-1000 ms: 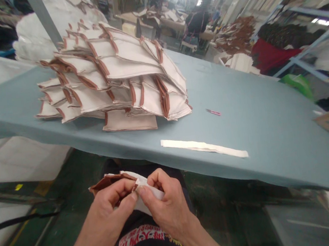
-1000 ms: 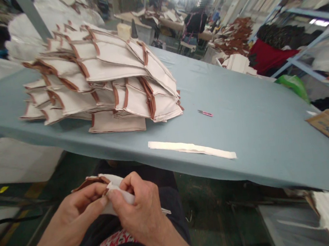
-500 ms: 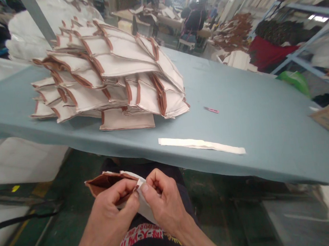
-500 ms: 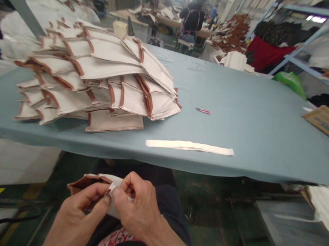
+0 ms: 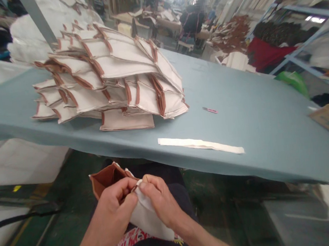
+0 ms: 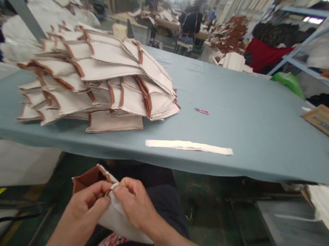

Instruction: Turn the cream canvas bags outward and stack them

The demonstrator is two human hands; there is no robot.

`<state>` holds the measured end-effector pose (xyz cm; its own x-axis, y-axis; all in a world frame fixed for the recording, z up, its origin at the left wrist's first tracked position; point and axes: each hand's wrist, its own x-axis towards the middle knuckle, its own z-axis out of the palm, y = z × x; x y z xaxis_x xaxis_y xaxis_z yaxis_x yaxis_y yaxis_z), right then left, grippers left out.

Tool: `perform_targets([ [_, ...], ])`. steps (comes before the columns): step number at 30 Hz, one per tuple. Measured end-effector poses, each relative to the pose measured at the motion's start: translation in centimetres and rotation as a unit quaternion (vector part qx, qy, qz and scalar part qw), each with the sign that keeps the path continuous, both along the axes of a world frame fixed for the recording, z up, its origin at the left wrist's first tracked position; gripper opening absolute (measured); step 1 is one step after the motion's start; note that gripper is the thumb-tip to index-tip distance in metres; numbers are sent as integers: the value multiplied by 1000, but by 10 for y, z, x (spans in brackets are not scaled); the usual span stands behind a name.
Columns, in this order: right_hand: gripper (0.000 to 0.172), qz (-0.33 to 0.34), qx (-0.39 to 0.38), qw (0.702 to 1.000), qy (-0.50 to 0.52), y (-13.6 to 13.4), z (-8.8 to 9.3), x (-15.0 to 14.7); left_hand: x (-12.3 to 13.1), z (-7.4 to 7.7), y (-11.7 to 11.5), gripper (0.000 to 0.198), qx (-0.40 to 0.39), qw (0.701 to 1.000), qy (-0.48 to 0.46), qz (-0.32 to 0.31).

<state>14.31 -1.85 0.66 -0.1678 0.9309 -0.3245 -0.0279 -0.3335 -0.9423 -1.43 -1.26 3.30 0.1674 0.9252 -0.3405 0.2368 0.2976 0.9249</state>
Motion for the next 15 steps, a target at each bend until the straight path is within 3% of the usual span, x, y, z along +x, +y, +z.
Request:
perform_targets([
  [4, 47, -4, 51, 997, -52, -6, 16, 3, -19, 7, 6, 25, -35, 997, -61, -34],
  [9, 33, 35, 65, 988, -137, -16, 37, 10, -30, 25, 10, 25, -46, 993, -92, -65],
  [15, 29, 40, 66, 981, -180, -16, 46, 7, -35, 21, 9, 31, -35, 987, -116, -102],
])
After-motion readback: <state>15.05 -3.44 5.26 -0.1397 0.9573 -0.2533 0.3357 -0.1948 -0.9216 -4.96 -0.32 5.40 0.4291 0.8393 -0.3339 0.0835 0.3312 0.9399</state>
